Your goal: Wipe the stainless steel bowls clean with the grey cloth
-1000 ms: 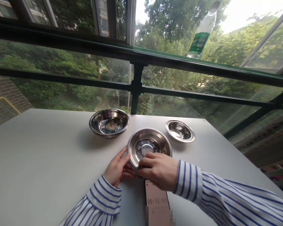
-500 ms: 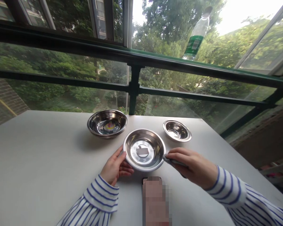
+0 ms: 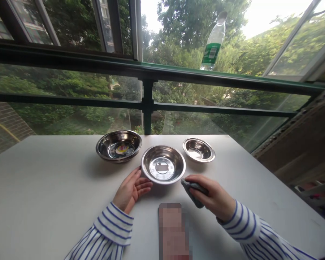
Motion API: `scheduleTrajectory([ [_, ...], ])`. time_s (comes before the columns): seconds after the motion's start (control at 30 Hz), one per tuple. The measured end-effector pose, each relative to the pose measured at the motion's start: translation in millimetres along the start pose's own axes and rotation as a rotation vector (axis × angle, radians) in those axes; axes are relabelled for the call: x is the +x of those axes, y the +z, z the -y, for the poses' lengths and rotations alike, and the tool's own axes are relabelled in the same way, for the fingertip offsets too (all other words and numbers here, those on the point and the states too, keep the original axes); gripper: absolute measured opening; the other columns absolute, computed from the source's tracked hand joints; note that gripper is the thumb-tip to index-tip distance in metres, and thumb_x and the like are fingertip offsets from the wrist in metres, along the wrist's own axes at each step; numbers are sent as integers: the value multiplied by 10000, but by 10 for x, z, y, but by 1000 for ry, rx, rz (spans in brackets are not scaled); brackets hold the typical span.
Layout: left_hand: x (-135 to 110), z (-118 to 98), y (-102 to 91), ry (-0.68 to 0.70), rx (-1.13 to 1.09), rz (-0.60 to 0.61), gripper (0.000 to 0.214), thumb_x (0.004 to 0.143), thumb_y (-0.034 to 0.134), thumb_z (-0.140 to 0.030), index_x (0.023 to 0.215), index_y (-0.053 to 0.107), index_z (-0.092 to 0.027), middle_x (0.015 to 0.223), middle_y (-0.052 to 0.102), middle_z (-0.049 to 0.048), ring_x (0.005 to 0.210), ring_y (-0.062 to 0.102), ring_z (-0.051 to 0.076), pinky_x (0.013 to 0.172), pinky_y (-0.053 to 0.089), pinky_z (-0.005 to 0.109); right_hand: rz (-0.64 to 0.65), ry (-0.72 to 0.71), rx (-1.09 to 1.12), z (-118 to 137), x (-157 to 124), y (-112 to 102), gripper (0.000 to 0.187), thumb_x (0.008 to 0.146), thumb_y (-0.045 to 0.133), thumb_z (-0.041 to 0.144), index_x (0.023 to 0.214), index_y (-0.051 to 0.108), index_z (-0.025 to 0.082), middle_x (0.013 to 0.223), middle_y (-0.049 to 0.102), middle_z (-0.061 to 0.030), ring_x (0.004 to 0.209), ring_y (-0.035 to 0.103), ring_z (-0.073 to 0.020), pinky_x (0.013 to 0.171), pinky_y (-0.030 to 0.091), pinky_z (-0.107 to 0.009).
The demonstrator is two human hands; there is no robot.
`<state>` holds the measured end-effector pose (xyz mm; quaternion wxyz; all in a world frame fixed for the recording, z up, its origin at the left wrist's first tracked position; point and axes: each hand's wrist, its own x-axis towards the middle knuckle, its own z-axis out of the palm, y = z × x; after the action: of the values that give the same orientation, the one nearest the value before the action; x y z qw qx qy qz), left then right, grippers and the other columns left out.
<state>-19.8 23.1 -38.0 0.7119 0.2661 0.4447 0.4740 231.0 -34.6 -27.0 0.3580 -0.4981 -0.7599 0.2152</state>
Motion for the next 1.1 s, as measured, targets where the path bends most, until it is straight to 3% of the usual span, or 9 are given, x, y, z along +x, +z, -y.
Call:
scheduleTrajectory([
  [0.13, 10, -19, -10, 1, -34, -51, 343, 865, 472, -144, 1205, 442, -105, 715, 683, 99, 633, 683, 170, 563, 553, 251, 36, -213, -200, -132, -34, 131, 298, 829, 485, 140, 1119, 548, 166, 1081, 618, -126, 965, 591, -213, 821, 515, -369],
  [0.23, 1, -19, -9, 20, -41, -68, 309, 859, 477, -140, 1164, 468, -96, 743, 683, 115, 647, 683, 172, 585, 556, 261, 58, -294, -348, -186, -38, 229, 354, 811, 459, 107, 1158, 519, 143, 1098, 609, -148, 962, 587, -238, 792, 520, -396],
  [0.37, -14, -3, -7, 5, -32, -84, 281, 856, 480, -141, 1132, 491, -93, 752, 681, 118, 630, 677, 168, 569, 548, 256, 136, -278, -405, -178, -53, 278, 413, 791, 530, 170, 1202, 491, 151, 1137, 605, -146, 1014, 575, -262, 839, 492, -428],
  [0.5, -16, 13, 5, 32, -27, -98, 270, 859, 476, -143, 1125, 490, -100, 718, 677, 102, 579, 662, 147, 533, 531, 230, 227, -230, -293, -141, -124, 227, 562, 747, 587, 252, 1280, 435, 159, 1214, 571, -134, 1129, 513, -284, 918, 442, -453],
  [0.63, -7, 13, 27, 34, 16, -117, 298, 861, 476, -146, 1157, 470, -113, 671, 668, 82, 536, 649, 142, 487, 515, 217, 169, -206, -168, -121, -179, 154, 520, 804, 550, 339, 1285, 448, 167, 1250, 549, -134, 1162, 494, -277, 958, 414, -444],
  [0.73, 22, 4, 33, 37, 69, -132, 346, 851, 511, -176, 1190, 463, -128, 633, 653, 52, 503, 638, 140, 457, 506, 213, 48, -94, -98, -119, -124, 106, 405, 850, 501, 354, 1213, 522, 175, 1190, 594, -127, 1108, 538, -257, 943, 425, -421],
  [0.9, 103, -13, 50, 36, 126, -161, 350, 821, 573, -216, 1156, 513, -135, 627, 640, 26, 447, 603, 108, 423, 482, 190, -159, 387, 215, -210, 174, 78, 308, 819, 513, 396, 970, 625, 153, 850, 690, -91, 739, 635, -197, 693, 510, -335],
  [1.1, 139, -15, 95, 43, 157, -185, 266, 819, 565, -205, 1077, 567, -139, 595, 617, 2, 408, 560, 80, 386, 442, 165, -155, 571, 429, -415, 499, 160, 267, 796, 534, 347, 938, 612, 135, 710, 674, -56, 534, 617, -139, 403, 422, -208],
])
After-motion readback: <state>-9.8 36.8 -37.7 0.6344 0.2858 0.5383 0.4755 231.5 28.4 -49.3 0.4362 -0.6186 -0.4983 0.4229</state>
